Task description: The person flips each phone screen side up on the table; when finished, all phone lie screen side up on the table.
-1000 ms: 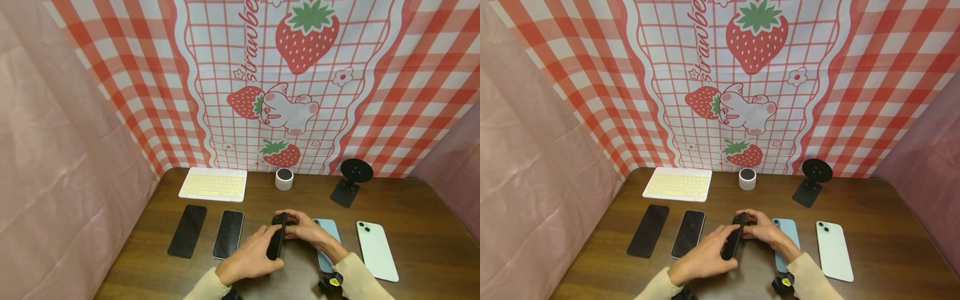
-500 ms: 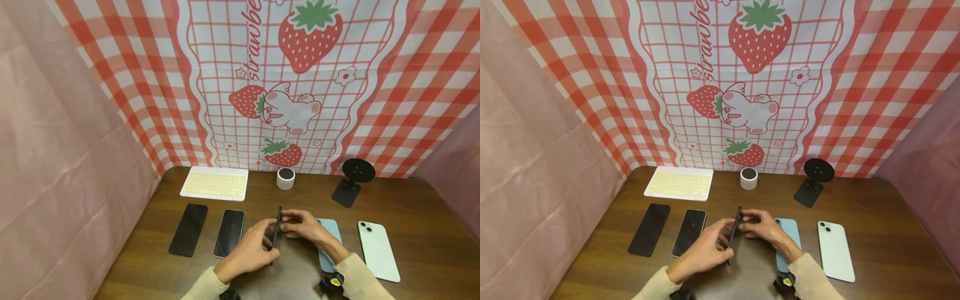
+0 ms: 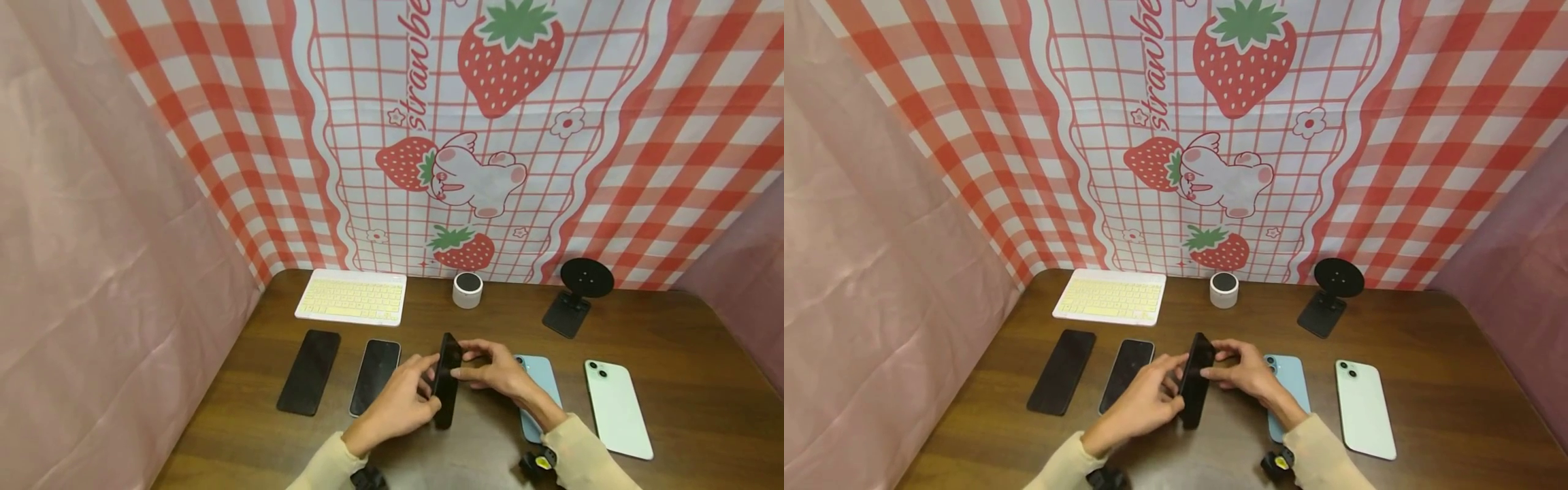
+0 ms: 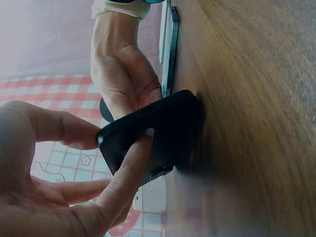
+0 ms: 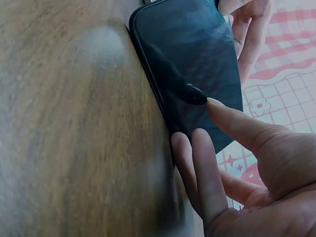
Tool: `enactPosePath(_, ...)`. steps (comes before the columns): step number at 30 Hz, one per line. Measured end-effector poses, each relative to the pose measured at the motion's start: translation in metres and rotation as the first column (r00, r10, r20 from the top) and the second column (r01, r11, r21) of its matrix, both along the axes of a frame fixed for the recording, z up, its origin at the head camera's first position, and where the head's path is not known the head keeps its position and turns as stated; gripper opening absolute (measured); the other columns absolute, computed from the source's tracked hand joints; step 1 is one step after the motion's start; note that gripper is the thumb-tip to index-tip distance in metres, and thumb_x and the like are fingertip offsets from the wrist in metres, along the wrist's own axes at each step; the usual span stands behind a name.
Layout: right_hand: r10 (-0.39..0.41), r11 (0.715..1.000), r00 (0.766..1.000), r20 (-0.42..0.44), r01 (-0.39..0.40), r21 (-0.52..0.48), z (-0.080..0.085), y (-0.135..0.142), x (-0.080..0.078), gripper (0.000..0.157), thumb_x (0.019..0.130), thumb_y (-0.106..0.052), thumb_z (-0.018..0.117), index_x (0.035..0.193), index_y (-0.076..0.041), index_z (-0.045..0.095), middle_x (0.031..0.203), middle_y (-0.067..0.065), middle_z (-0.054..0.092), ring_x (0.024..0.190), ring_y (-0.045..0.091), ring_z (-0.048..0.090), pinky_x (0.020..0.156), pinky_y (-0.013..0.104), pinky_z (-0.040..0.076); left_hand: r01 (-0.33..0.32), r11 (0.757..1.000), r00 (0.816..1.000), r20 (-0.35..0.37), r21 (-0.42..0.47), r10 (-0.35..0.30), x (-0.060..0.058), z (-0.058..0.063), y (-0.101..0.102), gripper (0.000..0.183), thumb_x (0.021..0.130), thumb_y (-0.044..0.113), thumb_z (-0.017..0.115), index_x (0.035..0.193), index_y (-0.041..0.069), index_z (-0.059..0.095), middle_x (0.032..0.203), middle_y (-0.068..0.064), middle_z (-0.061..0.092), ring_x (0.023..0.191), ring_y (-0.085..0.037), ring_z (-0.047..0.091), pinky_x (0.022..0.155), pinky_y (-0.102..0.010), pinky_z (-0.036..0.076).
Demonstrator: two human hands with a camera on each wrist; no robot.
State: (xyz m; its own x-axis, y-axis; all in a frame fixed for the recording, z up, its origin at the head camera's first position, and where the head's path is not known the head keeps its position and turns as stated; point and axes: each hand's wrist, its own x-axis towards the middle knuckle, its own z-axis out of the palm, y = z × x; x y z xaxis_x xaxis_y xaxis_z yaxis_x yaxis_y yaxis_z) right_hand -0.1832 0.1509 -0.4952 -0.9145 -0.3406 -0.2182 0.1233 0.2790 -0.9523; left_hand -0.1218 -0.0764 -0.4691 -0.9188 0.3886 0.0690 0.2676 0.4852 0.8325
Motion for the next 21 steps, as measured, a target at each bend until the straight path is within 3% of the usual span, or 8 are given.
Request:
enactPosePath(13,-0.024,0.982,0.989,-0.147,0.05,0.179,-0.002,-0.004,0.003,0.072,0.073,-0.017,0.095,0.137,-0.005,0.065,0.115,0.018,0.069,0.096,0.021,0.066,0.074,0.025,0.051,-0.014,0.999,0.999,-0.03,-0.043,0.013,0.002,-0.005,-0.008,0.069,0.079,-0.005,0.069,0.145,-0.012,0.051,0.105,-0.011,0.061,0.081,-0.006,0.063,0.075,-0.019,0.054)
enactPosePath(21,-0.017,0.964,0.982,-0.188,0.066,0.256,-0.002,-0.006,0.002,0.072,0.07,-0.02,0.096,0.136,-0.009,0.067,0.115,0.014,0.071,0.088,0.017,0.065,0.074,0.027,0.05,-0.04,0.994,0.999,0.01,-0.105,0.041,0.006,-0.012,-0.009,0.073,0.079,0.006,0.084,0.142,-0.011,0.051,0.107,-0.009,0.06,0.083,-0.008,0.065,0.074,-0.02,0.053)
